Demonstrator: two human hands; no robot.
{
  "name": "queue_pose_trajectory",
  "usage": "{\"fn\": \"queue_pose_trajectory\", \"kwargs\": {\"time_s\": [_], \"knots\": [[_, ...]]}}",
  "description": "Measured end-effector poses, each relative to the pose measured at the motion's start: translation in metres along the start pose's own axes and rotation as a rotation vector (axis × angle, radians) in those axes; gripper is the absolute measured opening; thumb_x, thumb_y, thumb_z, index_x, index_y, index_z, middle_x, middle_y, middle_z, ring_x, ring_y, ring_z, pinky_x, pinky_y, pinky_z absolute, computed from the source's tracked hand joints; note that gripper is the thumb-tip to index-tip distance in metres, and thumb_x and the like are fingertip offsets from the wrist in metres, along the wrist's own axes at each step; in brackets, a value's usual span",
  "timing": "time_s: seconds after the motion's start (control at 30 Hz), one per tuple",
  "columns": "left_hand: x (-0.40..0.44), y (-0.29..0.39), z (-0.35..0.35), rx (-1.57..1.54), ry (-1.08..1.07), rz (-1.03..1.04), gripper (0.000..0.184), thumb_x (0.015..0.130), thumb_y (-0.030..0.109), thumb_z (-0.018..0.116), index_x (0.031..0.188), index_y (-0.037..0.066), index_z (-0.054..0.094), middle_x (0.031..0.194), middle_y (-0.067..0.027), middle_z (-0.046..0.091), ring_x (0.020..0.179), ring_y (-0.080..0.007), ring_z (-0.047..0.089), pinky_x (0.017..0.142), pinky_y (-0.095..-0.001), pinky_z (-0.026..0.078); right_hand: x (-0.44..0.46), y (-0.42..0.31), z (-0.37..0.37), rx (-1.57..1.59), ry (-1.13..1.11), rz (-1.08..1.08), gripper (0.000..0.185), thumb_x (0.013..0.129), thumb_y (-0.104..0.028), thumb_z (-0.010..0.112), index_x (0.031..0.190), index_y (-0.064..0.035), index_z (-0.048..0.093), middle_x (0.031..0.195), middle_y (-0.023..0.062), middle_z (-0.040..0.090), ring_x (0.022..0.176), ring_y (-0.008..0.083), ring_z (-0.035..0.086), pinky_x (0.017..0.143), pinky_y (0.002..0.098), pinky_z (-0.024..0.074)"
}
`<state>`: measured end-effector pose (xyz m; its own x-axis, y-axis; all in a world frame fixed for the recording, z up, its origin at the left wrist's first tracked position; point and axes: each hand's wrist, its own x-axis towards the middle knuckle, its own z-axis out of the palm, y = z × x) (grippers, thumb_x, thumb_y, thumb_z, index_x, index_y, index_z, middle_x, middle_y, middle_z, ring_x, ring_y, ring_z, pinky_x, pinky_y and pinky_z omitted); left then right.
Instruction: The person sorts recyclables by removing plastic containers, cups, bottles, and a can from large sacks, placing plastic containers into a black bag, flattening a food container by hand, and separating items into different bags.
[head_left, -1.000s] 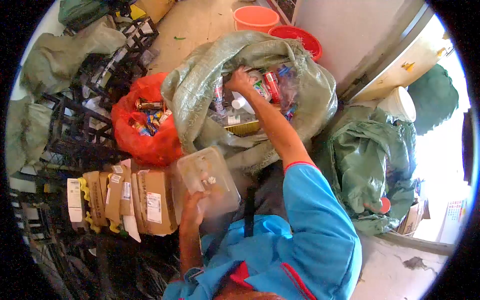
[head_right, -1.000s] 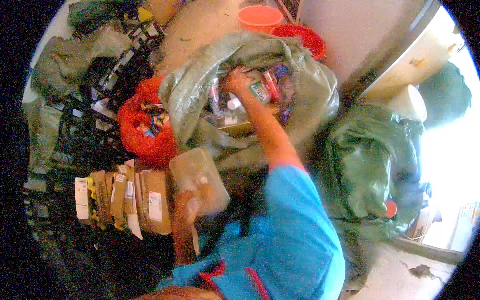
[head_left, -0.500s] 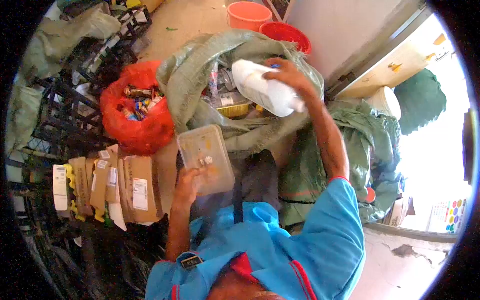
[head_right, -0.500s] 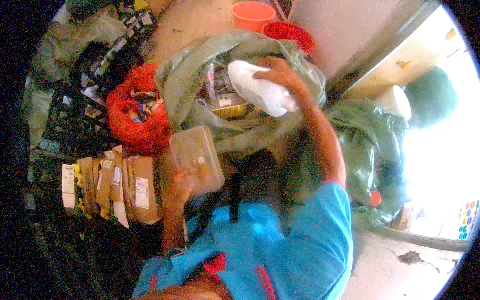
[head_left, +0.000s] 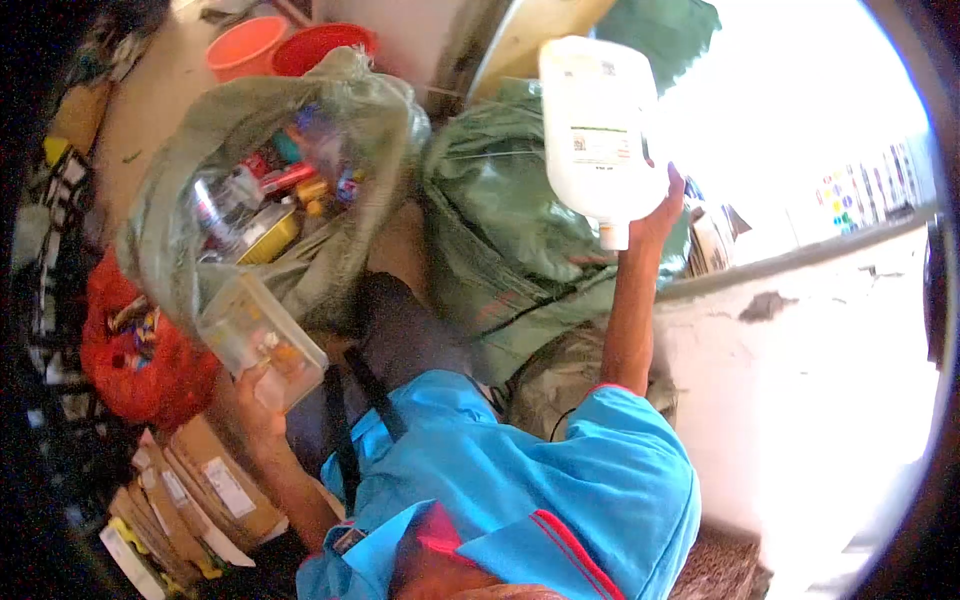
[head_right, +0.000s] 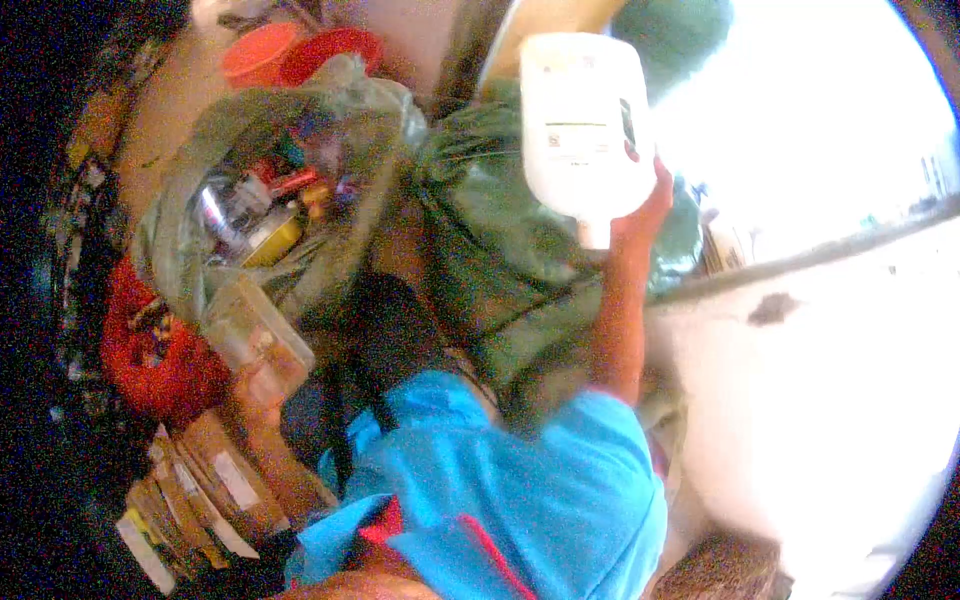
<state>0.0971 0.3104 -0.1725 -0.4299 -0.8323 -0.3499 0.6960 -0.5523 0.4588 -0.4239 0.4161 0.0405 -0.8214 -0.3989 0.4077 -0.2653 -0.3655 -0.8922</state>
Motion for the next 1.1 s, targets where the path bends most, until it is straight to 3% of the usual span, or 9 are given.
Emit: {"fn": "queue_pose_trajectory", "kwargs": {"time_s": [0.07,0.1,0.27,0.47,0.6,0.8,0.93,0.97,1.1], "knots": [[0.003,0.004,-0.005,0.164,0.313,0.066,0.049,0.077,0.014,0.057,0.124,0.003,0.047,0.114,-0.0109,0.055,0.104,-0.0259,0.056,0.083,-0.0441,0.051,0.002,0.022,-0.056,-0.273,0.011,-0.122,0.044,0.084,-0.023,0.055,0.116,0.0066,0.047,0.104,0.0173,0.058,0.099,0.0264,0.057,0.083,0.0403,0.0488],[0.004,0.006,0.011,0.236,0.112,0.001,0.048,0.077,0.021,0.059,0.122,0.006,0.049,0.116,-0.0096,0.054,0.107,-0.028,0.051,0.091,-0.0466,0.045,0.004,0.037,-0.084,-0.407,0.013,-0.179,0.043,0.083,-0.019,0.058,0.116,0.0071,0.047,0.103,0.0185,0.058,0.097,0.0264,0.058,0.082,0.0402,0.0492],[0.008,0.008,0.031,0.363,0.145,-0.005,0.048,0.077,0.022,0.059,0.121,0.006,0.05,0.116,-0.0073,0.054,0.108,-0.0271,0.052,0.091,-0.045,0.046,-0.023,0.084,-0.169,-1.095,-0.133,-0.301,0.041,0.078,-0.022,0.061,0.111,0.0003,0.052,0.096,0.0147,0.063,0.086,0.0281,0.064,0.077,0.0416,0.0529],[0.006,0.008,0.052,0.475,0.178,0.009,0.046,0.076,0.022,0.06,0.118,0.006,0.052,0.116,-0.0058,0.054,0.109,-0.0235,0.051,0.093,-0.04,0.044,0.005,0.167,-0.182,0.342,-0.009,0.84,0.035,0.085,-0.016,0.051,0.112,0.0069,0.051,0.099,0.0171,0.063,0.084,0.0289,0.064,0.076,0.0437,0.0539],[0.019,0.007,0.018,0.52,0.219,0.103,0.045,0.075,0.022,0.061,0.117,0.007,0.054,0.116,-0.0058,0.054,0.109,-0.0237,0.05,0.094,-0.038,0.041,0.033,0.177,-0.171,0.073,-0.258,0.742,0.038,0.086,-0.015,0.049,0.117,0.0068,0.047,0.103,0.0179,0.062,0.083,0.0284,0.065,0.075,0.0417,0.0544],[0.002,0.011,0.041,0.462,0.161,0.032,0.046,0.078,0.022,0.059,0.12,0.004,0.052,0.118,-0.0087,0.054,0.11,-0.0247,0.05,0.094,-0.0402,0.04,0.036,0.141,-0.108,-0.058,0.058,0.748,0.044,0.083,-0.031,0.056,0.115,-0.0022,0.052,0.095,0.0124,0.061,0.084,0.0251,0.061,0.073,0.0387,0.0504],[-0.017,-0.001,0.0,0.397,0.214,0.213,0.049,0.082,0.017,0.055,0.127,-0.002,0.046,0.117,-0.0136,0.057,0.107,-0.0261,0.055,0.087,-0.0443,0.047,0.035,0.108,-0.06,-0.165,-0.181,0.7,0.044,0.084,-0.033,0.057,0.117,-0.0054,0.052,0.098,0.0112,0.059,0.088,0.0239,0.058,0.077,0.0396,0.0485],[-0.022,0.001,0.01,0.382,0.147,0.201,0.048,0.083,0.016,0.054,0.127,-0.001,0.047,0.116,-0.0144,0.058,0.103,-0.0278,0.057,0.087,-0.0468,0.048,0.083,0.214,-0.136,-0.342,-0.434,0.378,0.042,0.092,-0.031,0.043,0.121,-0.0025,0.052,0.103,0.0161,0.06,0.091,0.0246,0.059,0.074,0.0371,0.0508],[-0.002,0.011,0.038,0.214,0.001,0.054,0.048,0.082,0.016,0.055,0.127,0.002,0.046,0.107,-0.015,0.059,0.095,-0.0297,0.061,0.079,-0.0452,0.053,0.081,0.234,-0.16,-0.316,-0.251,0.588,0.038,0.095,-0.028,0.04,0.122,-0.0022,0.05,0.1,0.0112,0.061,0.089,0.0219,0.06,0.072,0.0357,0.0505]]}}
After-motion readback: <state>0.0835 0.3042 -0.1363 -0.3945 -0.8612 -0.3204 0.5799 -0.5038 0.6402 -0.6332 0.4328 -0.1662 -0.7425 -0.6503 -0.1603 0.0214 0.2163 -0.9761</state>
